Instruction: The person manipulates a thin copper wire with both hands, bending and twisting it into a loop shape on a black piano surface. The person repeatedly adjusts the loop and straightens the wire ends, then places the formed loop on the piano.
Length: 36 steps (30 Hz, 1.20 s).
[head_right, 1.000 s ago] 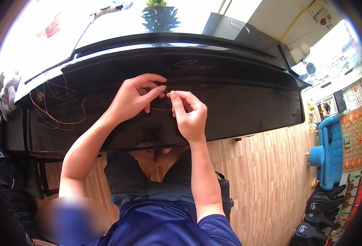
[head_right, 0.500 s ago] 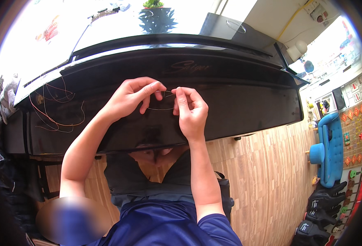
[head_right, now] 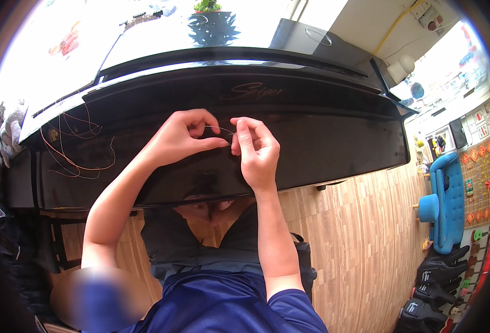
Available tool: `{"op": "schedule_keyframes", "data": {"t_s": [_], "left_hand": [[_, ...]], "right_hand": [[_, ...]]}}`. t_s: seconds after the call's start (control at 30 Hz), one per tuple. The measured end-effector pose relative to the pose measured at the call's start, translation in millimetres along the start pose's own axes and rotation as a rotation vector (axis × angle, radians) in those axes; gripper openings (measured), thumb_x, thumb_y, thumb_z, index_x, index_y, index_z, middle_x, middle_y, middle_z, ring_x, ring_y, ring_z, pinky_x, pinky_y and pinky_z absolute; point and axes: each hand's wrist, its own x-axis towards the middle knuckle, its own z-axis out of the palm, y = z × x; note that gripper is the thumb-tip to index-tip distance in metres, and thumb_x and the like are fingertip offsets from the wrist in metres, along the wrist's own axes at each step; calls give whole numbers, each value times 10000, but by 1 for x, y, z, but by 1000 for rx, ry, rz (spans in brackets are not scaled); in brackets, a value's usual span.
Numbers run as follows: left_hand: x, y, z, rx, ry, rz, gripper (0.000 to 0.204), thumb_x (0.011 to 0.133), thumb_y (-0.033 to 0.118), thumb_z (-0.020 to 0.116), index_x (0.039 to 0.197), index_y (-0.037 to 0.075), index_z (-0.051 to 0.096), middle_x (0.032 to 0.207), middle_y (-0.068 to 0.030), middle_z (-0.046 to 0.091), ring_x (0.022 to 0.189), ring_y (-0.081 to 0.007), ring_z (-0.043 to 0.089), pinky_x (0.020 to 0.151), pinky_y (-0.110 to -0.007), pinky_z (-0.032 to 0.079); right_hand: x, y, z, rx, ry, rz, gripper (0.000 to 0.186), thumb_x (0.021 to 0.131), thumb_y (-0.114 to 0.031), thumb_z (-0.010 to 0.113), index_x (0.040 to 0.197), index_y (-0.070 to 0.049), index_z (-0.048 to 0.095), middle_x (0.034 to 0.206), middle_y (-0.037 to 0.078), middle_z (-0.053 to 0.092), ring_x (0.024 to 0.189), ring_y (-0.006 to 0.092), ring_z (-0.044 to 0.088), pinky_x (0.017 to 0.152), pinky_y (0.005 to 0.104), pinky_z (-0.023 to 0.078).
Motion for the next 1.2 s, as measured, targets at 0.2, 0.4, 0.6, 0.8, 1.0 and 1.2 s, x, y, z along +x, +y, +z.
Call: {"op": "schedule_keyframes", "data": {"t_s": [0.2, 0.4, 0.6, 0.8, 1.0, 1.2], "left_hand": [[-3, -2, 11, 89, 216, 103, 236, 803, 154, 772, 991, 35, 692, 541, 17, 365, 505, -75, 335, 500, -287, 322], [-2, -6, 14, 253, 347, 93, 145, 847, 150, 740, 945, 42, 740, 506, -13, 413, 481, -93, 361, 477, -285, 337], [-4, 2, 11, 162, 375, 53, 313, 885, 264, 735, 1120, 63, 685, 534, -60, 526, 474, -157, 496, 518, -296, 421], [0, -3, 9, -60, 274, -4, 355, 929, 231, 711, 1204, 26, 619, 532, 20, 492, 547, -46, 397, 544, -236, 358], [1, -2, 9, -286, 196, -26, 282, 968, 198, 657, 1187, 24, 624, 610, 24, 545, 594, -35, 469, 565, -218, 388], [1, -3, 7, -273, 148, 57, 258, 977, 177, 640, 1191, 33, 626, 651, 17, 571, 607, -30, 497, 577, -212, 397]], "right_hand": [[-1, -5, 3, -28, 3, 21, 231, 987, -169, 627, 1115, 19, 666, 666, -5, 611, 586, 49, 552, 546, 197, 444], [-4, -8, 4, -171, -56, 35, 314, 936, -141, 700, 1198, 25, 651, 668, 13, 655, 597, 53, 588, 578, 197, 476], [-4, -10, 8, -153, -50, 67, 327, 924, -150, 717, 1184, 39, 659, 686, 28, 673, 609, 64, 605, 596, 203, 495], [-1, -8, 8, -145, -46, 78, 287, 926, -160, 715, 1126, 44, 685, 752, 58, 703, 659, 83, 640, 618, 215, 516], [-2, -3, -1, -172, -190, 94, 190, 940, -138, 693, 1037, 25, 706, 780, 55, 703, 693, 95, 648, 659, 226, 526], [1, -3, -3, 6, -123, 98, 162, 942, -117, 686, 1045, 8, 685, 814, 52, 694, 685, 93, 628, 659, 220, 517]]}}
